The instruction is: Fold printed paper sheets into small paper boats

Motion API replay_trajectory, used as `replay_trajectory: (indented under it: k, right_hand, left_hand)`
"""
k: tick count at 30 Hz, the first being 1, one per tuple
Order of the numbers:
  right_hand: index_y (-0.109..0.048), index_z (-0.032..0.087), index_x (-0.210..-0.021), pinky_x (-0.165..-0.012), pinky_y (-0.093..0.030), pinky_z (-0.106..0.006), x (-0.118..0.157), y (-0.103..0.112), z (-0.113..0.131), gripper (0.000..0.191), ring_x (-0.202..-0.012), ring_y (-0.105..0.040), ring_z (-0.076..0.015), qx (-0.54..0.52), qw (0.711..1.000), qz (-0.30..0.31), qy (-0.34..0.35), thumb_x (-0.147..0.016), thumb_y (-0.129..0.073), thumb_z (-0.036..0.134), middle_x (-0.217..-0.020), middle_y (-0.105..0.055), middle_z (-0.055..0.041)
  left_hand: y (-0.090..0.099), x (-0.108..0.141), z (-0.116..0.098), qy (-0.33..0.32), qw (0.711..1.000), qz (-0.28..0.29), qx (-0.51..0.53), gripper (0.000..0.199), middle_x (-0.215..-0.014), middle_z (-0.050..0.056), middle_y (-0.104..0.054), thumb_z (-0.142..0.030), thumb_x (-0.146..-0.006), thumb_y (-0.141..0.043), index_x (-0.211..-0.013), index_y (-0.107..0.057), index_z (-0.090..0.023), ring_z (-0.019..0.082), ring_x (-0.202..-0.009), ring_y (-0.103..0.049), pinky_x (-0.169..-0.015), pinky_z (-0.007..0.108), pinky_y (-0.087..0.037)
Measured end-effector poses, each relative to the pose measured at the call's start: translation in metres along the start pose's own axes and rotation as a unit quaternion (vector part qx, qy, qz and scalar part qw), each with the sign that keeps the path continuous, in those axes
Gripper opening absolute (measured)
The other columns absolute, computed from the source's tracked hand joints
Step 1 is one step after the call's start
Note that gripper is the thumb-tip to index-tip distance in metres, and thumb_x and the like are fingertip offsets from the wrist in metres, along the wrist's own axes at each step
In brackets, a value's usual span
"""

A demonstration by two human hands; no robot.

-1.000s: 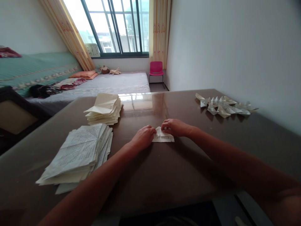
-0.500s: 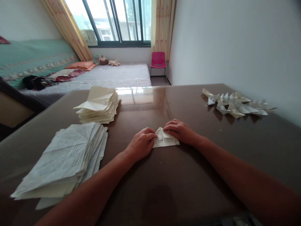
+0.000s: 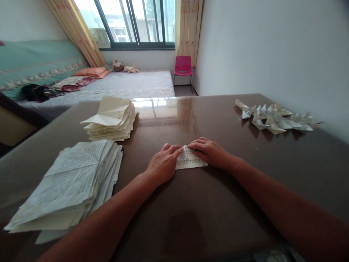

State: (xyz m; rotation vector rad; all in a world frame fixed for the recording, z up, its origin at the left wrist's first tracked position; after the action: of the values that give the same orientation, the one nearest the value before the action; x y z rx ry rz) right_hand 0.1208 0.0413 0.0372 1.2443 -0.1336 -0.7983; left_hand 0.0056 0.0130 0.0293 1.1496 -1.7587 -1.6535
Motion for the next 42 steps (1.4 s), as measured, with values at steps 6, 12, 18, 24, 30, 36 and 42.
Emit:
replay_trajectory:
  k: [6,12,18,24,30,36,42]
  right_hand:
    - [-0.064,0.021,-0.119,-0.089,-0.047,-0.036,0.001,-0.006,-0.012,0.032,-0.099,-0.054,-0.0207,0.02,0.998,-0.006,-0.052,-0.091,-0.051,0.03,-0.106,-0.06,-0.0105]
    - [-0.063,0.023,-0.121,-0.088,-0.045,-0.034,0.0,-0.008,-0.003,0.032,-0.095,-0.052,-0.0198,0.069,0.998,0.008,-0.012,-0.095,-0.045,0.03,-0.101,-0.059,-0.0091]
    - [-0.06,0.022,-0.124,-0.088,-0.043,-0.033,0.0,-0.01,0.003,0.034,-0.095,-0.05,-0.0196,0.126,0.992,0.026,-0.003,-0.097,-0.042,0.03,-0.101,-0.058,-0.0089]
    - [-0.062,0.022,-0.118,-0.082,-0.04,-0.033,-0.003,-0.011,0.014,0.028,-0.095,-0.049,-0.0214,0.209,0.977,0.044,-0.025,-0.096,-0.046,0.027,-0.1,-0.059,-0.0103]
    - [-0.066,0.021,-0.111,-0.082,-0.043,-0.031,-0.002,-0.006,0.023,0.025,-0.093,-0.053,-0.0201,0.13,0.99,0.052,0.018,-0.094,-0.049,0.026,-0.096,-0.063,-0.0092]
    - [-0.066,0.021,-0.112,-0.084,-0.045,-0.035,0.007,0.006,0.03,0.039,-0.096,-0.059,-0.0233,0.092,0.991,0.094,0.031,-0.082,-0.063,0.046,-0.109,-0.067,-0.0089]
    - [-0.066,0.019,-0.106,-0.084,-0.043,-0.036,0.008,0.0,0.043,0.027,-0.095,-0.059,-0.0252,0.141,0.98,0.135,0.023,-0.081,-0.062,0.028,-0.102,-0.069,-0.01]
  left_hand:
    - [-0.005,-0.007,0.001,0.009,0.999,0.025,-0.029,0.051,-0.126,0.006,-0.054,-0.014,-0.081,-0.045,-0.132,-0.05,-0.023,0.025,-0.109,-0.046,-0.095,0.037,-0.046]
    - [-0.003,-0.008,0.0,-0.011,0.999,0.042,-0.02,0.054,-0.129,0.005,-0.053,-0.013,-0.081,-0.045,-0.133,-0.049,-0.026,0.024,-0.109,-0.046,-0.093,0.035,-0.046]
    - [-0.004,-0.007,-0.001,-0.029,0.998,0.049,-0.027,0.053,-0.131,0.003,-0.052,-0.014,-0.082,-0.046,-0.133,-0.048,-0.028,0.024,-0.107,-0.046,-0.093,0.035,-0.045]
    - [-0.003,-0.006,-0.005,-0.038,0.998,0.052,-0.027,0.049,-0.13,0.006,-0.053,-0.014,-0.084,-0.046,-0.132,-0.049,-0.026,0.024,-0.111,-0.045,-0.096,0.039,-0.044]
    - [0.004,0.0,-0.021,-0.093,0.994,0.053,-0.003,0.03,-0.119,0.008,-0.06,-0.015,-0.091,-0.041,-0.114,-0.06,-0.02,0.02,-0.109,-0.049,-0.098,0.035,-0.045]
    - [0.012,0.009,-0.026,-0.103,0.993,0.058,-0.012,0.029,-0.121,0.009,-0.062,-0.032,-0.092,-0.048,-0.113,-0.061,-0.018,0.023,-0.111,-0.054,-0.099,0.037,-0.046]
    - [0.004,0.009,-0.031,-0.111,0.989,0.09,-0.046,0.019,-0.115,0.01,-0.065,-0.019,-0.088,-0.052,-0.104,-0.062,-0.015,0.022,-0.107,-0.059,-0.095,0.033,-0.048]
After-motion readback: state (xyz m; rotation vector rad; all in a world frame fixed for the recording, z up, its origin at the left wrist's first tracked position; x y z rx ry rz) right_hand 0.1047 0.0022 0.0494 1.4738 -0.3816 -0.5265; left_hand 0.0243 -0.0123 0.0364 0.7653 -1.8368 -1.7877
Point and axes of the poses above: each hand's wrist, its own x-axis away from the middle knuckle, its own y-axis out of the back of the hand, z = x × y, the point moved 9 cm from there along -x, towards the middle knuckle
